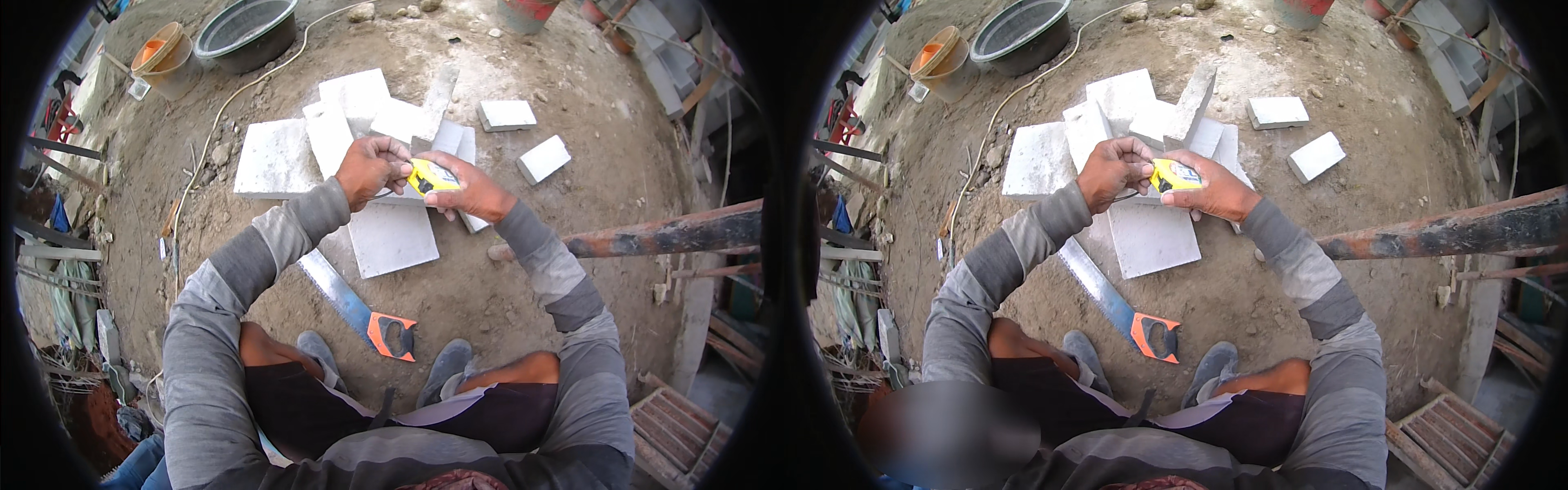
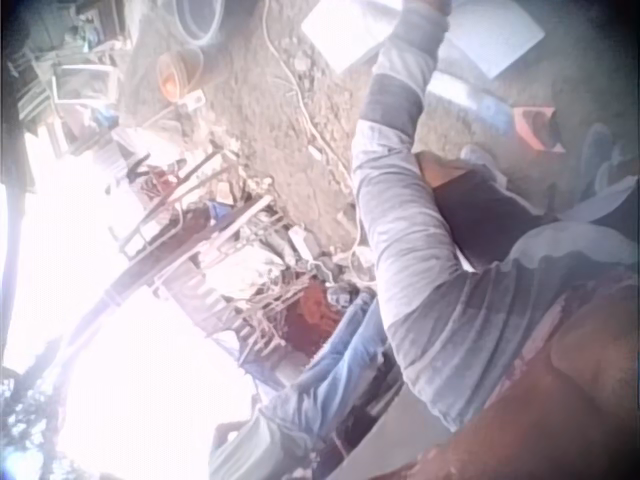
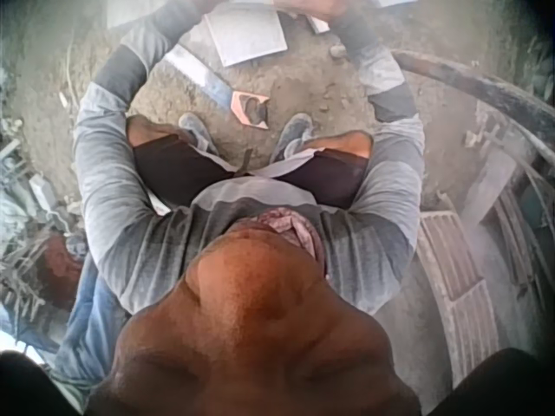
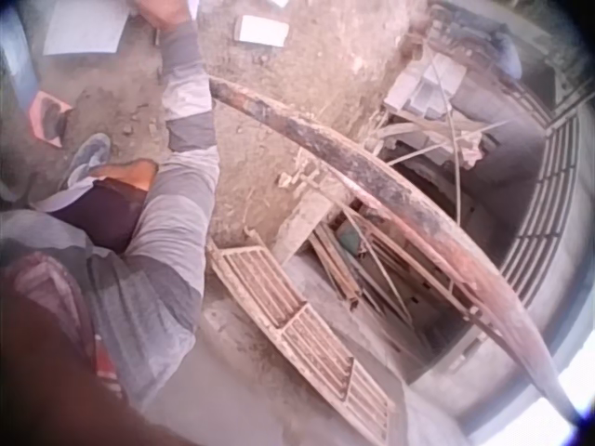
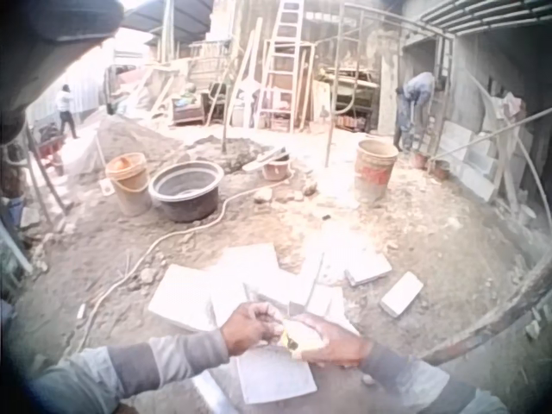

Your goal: The person uses a hand saw to cut white rectangular tiles on a construction site. They measure the tiles with a tape measure, position them on a larger tile for support, and saw them into smaller pieces. The person handles the tiles and tools directly, occasionally adjusting their position.

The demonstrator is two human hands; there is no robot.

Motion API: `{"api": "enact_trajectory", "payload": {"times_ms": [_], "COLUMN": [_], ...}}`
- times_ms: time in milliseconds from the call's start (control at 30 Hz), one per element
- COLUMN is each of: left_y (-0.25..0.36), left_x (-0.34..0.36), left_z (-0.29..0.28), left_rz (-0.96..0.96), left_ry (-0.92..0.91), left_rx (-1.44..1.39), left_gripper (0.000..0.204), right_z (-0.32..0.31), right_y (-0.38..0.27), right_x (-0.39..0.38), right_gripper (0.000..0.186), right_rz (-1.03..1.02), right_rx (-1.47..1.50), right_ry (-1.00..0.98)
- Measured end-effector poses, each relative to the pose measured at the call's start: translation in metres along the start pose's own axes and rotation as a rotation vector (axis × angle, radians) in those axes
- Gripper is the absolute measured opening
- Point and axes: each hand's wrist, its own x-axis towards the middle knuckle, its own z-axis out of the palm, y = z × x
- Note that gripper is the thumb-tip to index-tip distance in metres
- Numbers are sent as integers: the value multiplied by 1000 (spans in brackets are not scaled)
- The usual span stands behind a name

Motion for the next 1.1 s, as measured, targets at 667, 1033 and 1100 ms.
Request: {"api": "enact_trajectory", "payload": {"times_ms": [667, 1033, 1100], "left_y": [20, 12, 10], "left_x": [99, 115, 117], "left_z": [-39, -14, -11], "left_rz": [-73, 43, 42], "left_ry": [50, 207, 227], "left_rx": [-133, 218, 232], "left_gripper": [26, 31, 31], "right_z": [-101, -91, -91], "right_y": [-5, -2, 1], "right_x": [11, 27, 31], "right_gripper": [75, 65, 67], "right_rz": [276, 200, 200], "right_rx": [-565, -317, -275], "right_ry": [519, 536, 538]}}
